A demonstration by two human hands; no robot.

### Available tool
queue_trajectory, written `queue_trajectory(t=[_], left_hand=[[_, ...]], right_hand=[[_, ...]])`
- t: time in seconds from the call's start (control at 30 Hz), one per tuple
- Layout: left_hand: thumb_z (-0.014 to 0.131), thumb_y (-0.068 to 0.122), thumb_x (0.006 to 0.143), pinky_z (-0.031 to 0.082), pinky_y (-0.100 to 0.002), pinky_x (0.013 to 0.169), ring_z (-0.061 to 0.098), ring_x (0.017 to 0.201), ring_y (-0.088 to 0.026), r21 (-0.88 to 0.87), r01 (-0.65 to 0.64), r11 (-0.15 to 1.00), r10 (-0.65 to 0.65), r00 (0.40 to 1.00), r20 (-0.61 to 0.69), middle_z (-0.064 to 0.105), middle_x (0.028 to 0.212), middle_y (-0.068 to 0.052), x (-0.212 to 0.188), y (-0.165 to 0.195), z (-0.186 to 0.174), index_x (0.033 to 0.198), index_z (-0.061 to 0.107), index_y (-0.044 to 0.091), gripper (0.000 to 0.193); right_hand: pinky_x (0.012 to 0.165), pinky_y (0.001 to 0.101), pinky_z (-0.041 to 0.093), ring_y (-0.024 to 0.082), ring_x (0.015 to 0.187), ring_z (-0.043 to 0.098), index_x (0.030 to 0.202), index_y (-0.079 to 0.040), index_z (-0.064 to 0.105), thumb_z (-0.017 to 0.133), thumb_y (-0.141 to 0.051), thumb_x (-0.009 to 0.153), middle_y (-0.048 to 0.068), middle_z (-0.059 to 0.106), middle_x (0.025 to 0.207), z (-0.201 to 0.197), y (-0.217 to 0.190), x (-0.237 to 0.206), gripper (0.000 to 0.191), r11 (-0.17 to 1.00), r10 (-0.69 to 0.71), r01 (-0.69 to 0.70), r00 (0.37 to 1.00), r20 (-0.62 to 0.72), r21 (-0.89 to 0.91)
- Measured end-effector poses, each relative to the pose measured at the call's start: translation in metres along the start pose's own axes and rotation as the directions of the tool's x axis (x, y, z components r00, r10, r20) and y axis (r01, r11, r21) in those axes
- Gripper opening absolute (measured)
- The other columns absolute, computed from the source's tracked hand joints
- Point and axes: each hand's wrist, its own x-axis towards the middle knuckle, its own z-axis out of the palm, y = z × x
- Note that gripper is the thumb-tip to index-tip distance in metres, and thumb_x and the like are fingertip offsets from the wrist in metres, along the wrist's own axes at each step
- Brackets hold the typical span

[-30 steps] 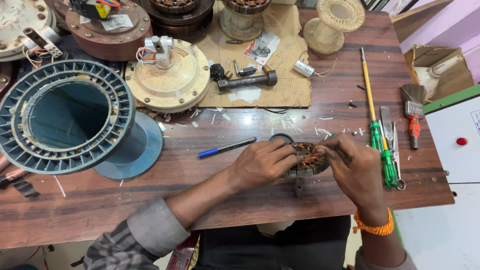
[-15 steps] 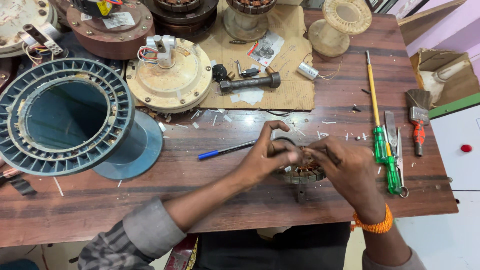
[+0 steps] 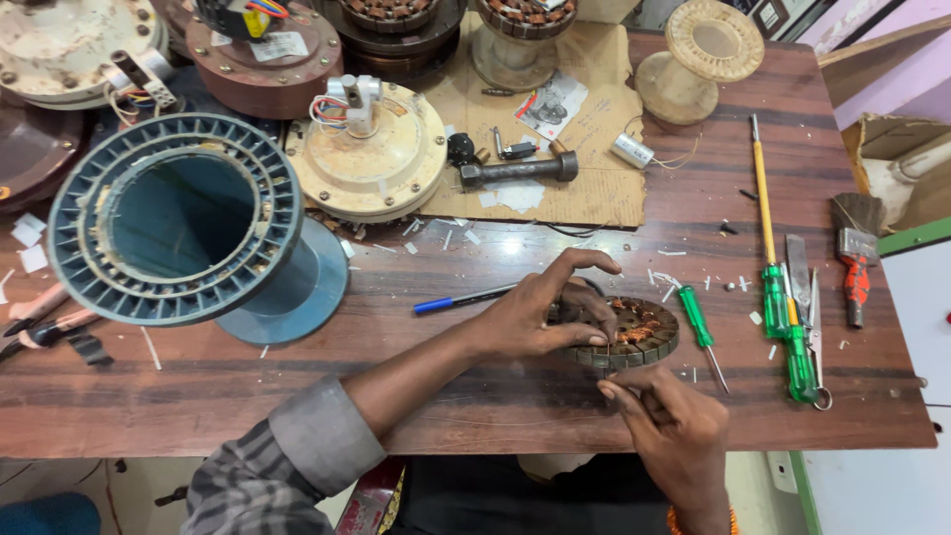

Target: The person works at a cluttered repair-shop workbench fitting copper wire coils into the slots of a fan motor stator, pressing and seating the windings by hand while rotating the stator to reach each section. They continue around the stator, adjusting the coils one by one.

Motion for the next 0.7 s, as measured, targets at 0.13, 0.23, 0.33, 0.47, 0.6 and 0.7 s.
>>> queue_trajectory(t=[0.13,0.23,0.33,0.47,0.6,0.7], left_hand=[[0.074,0.016,0.098,0.055,-0.043,0.107,0.074,0.115,-0.021,0.055,-0.010,0.998,0.010,1.000,0.002,0.077,0.112,-0.008,0.000,0.000,-0.002,0.150,0.031,0.013,0.068],[0.078,0.024,0.094,0.055,-0.042,0.103,0.073,0.110,-0.023,0.001,0.030,1.000,-0.030,1.000,-0.001,0.075,0.108,-0.008,-0.002,0.000,0.001,0.152,0.030,0.013,0.076],[0.085,0.036,0.080,0.056,-0.041,0.094,0.070,0.102,-0.024,0.218,-0.101,0.971,0.109,0.994,-0.026,0.068,0.104,-0.008,-0.003,-0.001,0.012,0.149,0.031,0.014,0.090],[0.087,0.037,0.083,0.055,-0.043,0.085,0.064,0.097,-0.026,0.633,-0.173,0.755,0.310,0.944,-0.110,0.063,0.108,-0.008,-0.008,-0.002,0.033,0.149,0.037,0.018,0.084],[0.084,0.033,0.079,0.056,-0.042,0.082,0.062,0.098,-0.026,0.732,-0.254,0.633,0.410,0.911,-0.039,0.061,0.110,-0.008,-0.008,-0.003,0.033,0.145,0.045,0.014,0.080],[0.082,0.027,0.081,0.057,-0.040,0.080,0.063,0.096,-0.025,0.779,-0.293,0.555,0.418,0.907,0.043,0.063,0.108,-0.007,-0.009,-0.001,0.026,0.135,0.058,0.011,0.061]], right_hand=[[0.043,0.0245,0.032,0.003,0.047,0.043,0.085,-0.004,0.075,0.081,-0.006,0.080,-0.001,0.066,0.060,0.012,0.017,-0.022,0.008,0.980,0.149,-0.150,0.989,0.022,0.131],[0.046,0.0229,0.030,0.001,0.052,0.041,0.087,-0.002,0.076,0.080,-0.002,0.081,-0.002,0.063,0.059,0.018,0.034,-0.034,0.008,0.945,0.254,-0.248,0.967,0.001,0.214],[0.049,0.0220,0.030,0.000,0.056,0.042,0.089,0.000,0.075,0.077,0.002,0.082,-0.004,0.062,0.063,0.024,0.047,-0.047,0.007,0.901,0.334,-0.306,0.941,-0.044,0.307],[0.051,0.0229,0.026,0.003,0.056,0.038,0.087,0.001,0.076,0.080,0.003,0.083,-0.001,0.057,0.061,0.028,0.058,-0.057,0.006,0.885,0.405,-0.369,0.911,-0.081,0.283],[0.058,0.0206,0.039,0.004,0.066,0.054,0.094,0.002,0.076,0.077,0.004,0.086,0.001,0.069,0.076,0.011,0.063,-0.052,0.008,0.884,0.404,-0.338,0.900,-0.166,0.324],[0.066,0.0219,0.052,0.007,0.076,0.069,0.096,0.001,0.073,0.076,0.000,0.088,0.005,0.076,0.085,-0.014,0.061,-0.036,0.009,0.913,0.328,-0.279,0.936,-0.128,0.298]])
